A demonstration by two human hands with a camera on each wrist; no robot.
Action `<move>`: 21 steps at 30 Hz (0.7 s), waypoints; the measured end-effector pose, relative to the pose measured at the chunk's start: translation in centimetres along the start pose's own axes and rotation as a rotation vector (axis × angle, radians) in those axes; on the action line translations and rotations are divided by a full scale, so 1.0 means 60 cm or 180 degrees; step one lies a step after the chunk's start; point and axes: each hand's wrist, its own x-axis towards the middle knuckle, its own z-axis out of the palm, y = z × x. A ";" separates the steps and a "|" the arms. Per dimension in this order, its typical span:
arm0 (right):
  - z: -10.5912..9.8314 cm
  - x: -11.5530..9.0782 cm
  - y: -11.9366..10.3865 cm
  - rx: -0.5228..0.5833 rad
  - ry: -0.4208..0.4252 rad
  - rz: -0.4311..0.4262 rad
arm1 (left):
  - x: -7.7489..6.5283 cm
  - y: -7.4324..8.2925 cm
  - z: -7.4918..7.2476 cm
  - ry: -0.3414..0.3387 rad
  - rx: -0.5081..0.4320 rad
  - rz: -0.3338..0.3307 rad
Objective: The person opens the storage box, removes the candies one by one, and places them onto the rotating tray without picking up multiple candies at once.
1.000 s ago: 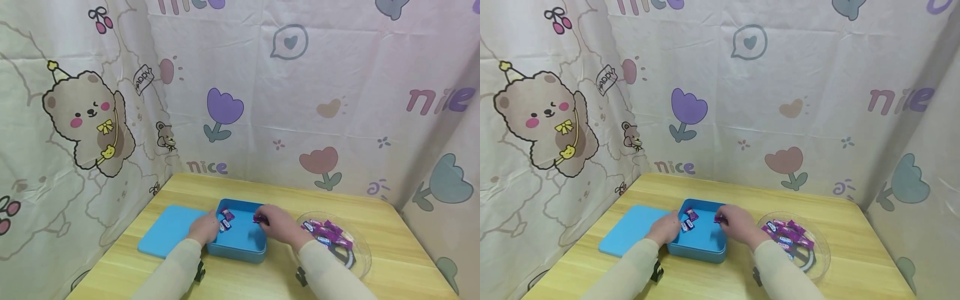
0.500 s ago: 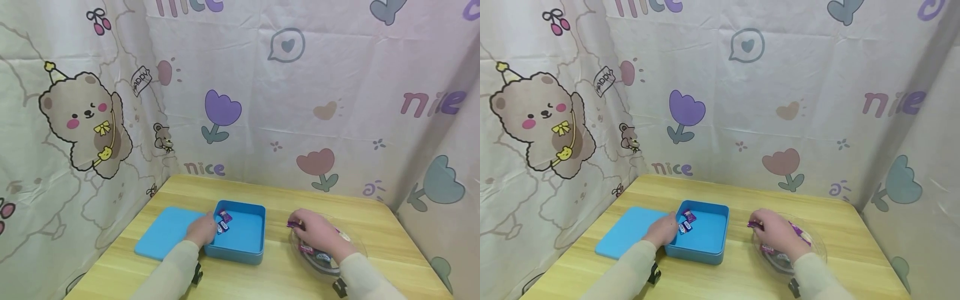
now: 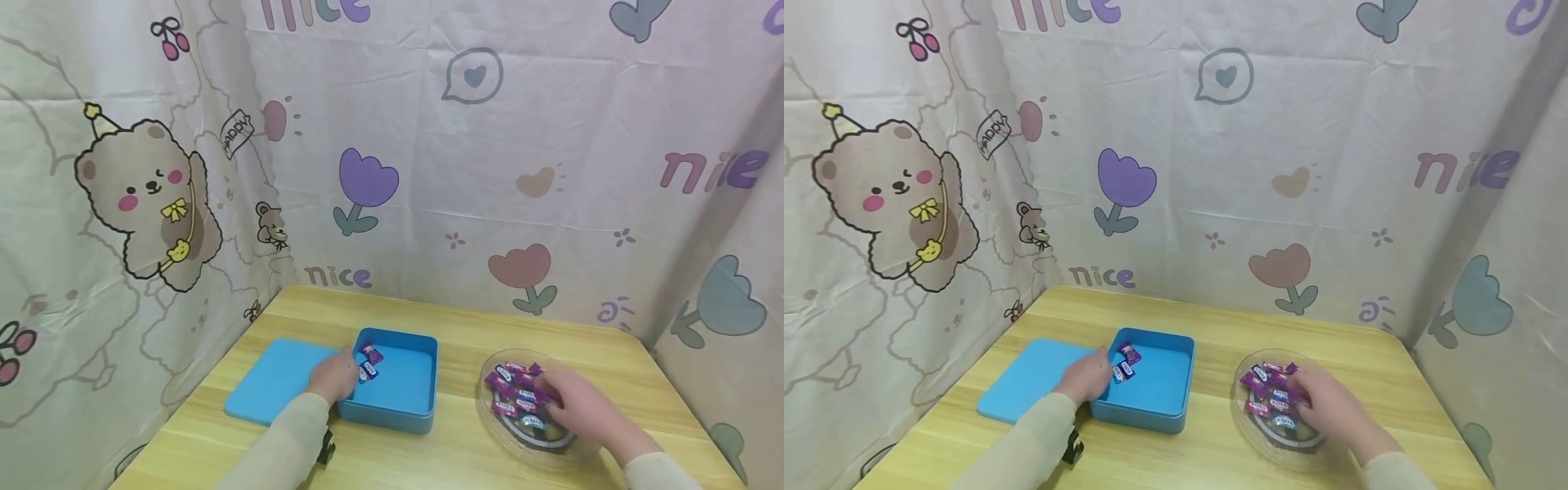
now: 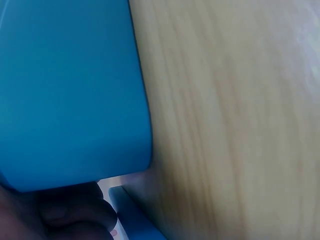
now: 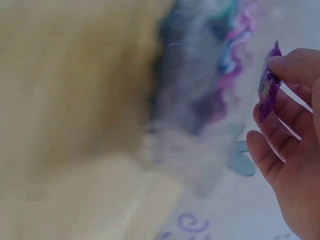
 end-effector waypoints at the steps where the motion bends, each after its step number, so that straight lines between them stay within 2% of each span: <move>1: 0.004 -0.005 0.006 -0.0005 -0.0048 0.0086 | 0.001 0.000 0.000 -0.0003 -0.0012 -0.0012; 4: 0.013 -0.018 0.017 -0.0019 -0.0104 0.0205 | 0.003 0.000 0.002 -0.0004 -0.0004 -0.0008; 7: 0.017 -0.026 0.021 -0.0040 -0.0080 0.0208 | 0.005 -0.001 0.004 0.0008 -0.0027 -0.0018; 21: 0.022 -0.034 0.030 -0.0068 -0.0028 0.0320 | 0.002 0.001 0.006 0.0053 -0.0039 0.0018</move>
